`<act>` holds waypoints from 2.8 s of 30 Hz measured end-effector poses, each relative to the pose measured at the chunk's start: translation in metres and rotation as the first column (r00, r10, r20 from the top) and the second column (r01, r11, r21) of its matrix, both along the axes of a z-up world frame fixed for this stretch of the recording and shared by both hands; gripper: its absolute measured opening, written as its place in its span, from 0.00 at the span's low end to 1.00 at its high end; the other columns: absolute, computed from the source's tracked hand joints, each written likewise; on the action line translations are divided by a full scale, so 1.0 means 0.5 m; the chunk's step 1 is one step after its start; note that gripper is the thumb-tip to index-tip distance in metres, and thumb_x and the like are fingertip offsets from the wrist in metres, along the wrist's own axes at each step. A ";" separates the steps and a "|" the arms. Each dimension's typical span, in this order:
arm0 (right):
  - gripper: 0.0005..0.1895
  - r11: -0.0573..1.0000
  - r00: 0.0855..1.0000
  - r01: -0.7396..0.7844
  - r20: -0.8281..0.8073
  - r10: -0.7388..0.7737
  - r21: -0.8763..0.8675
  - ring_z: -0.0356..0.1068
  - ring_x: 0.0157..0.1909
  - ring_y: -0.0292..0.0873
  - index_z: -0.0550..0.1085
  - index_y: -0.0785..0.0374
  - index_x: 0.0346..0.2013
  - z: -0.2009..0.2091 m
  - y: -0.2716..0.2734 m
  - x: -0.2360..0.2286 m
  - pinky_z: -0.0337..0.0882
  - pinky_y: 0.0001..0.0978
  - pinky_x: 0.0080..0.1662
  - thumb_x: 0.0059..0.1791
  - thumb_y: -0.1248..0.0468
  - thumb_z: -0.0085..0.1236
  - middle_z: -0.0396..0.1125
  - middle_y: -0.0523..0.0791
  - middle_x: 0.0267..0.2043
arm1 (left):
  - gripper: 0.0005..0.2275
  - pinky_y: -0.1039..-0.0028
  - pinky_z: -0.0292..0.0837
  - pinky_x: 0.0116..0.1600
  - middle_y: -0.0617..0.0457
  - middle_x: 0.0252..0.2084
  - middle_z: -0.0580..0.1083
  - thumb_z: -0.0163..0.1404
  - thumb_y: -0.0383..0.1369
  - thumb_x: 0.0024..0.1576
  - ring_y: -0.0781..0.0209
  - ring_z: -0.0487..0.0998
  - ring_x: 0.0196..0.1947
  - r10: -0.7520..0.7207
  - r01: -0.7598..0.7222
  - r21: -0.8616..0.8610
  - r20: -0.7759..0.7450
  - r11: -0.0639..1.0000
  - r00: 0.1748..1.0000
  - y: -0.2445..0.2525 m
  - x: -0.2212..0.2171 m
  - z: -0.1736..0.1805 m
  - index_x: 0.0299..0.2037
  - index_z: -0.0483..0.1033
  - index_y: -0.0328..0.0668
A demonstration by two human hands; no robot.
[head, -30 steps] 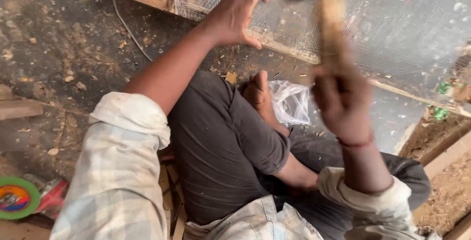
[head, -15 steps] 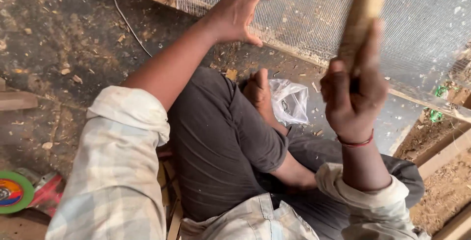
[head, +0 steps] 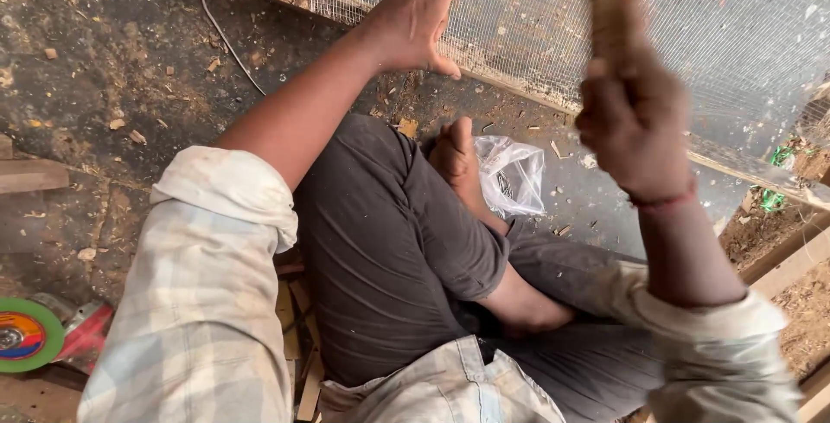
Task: Repairing or assembling a wooden frame by attaching metal mesh using a hammer and nails.
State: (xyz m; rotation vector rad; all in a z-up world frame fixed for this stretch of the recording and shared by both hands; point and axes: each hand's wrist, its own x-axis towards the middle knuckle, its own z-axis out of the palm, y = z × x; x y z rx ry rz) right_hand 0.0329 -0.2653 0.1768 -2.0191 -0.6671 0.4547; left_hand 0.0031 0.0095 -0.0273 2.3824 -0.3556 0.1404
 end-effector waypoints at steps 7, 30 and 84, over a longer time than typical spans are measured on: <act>0.30 0.998 0.638 -0.057 -0.770 0.033 -0.005 0.59 0.20 0.29 0.55 0.55 0.79 0.020 -0.016 0.016 0.62 0.21 0.20 0.60 0.63 0.43 0.64 0.40 0.26 | 0.60 0.63 0.79 0.53 0.47 0.65 0.66 0.79 0.44 0.34 0.53 0.78 0.44 -0.004 0.004 0.000 0.092 1.000 0.996 0.002 -0.005 0.011 0.74 0.45 0.45; 0.35 0.920 0.893 -0.251 0.296 0.341 -0.303 0.76 0.40 0.58 0.57 0.53 0.77 -0.130 -0.042 -0.083 0.76 0.44 0.41 0.56 0.67 0.56 0.74 0.58 0.47 | 0.57 0.61 0.80 0.55 0.48 0.69 0.63 0.76 0.39 0.40 0.52 0.80 0.42 0.005 -0.003 0.050 -0.035 0.999 0.999 0.000 -0.008 0.014 0.75 0.44 0.47; 0.69 0.235 0.250 0.967 -0.188 -0.950 0.098 0.44 0.75 0.60 0.16 0.60 0.71 -0.253 -0.504 0.079 0.48 0.59 0.69 0.48 0.65 0.71 0.28 0.64 0.73 | 0.56 0.60 0.24 0.80 0.42 0.81 0.34 0.35 0.76 0.49 0.49 0.31 0.80 -0.047 0.172 0.530 -0.241 0.830 0.969 -0.310 0.114 0.096 0.78 0.32 0.45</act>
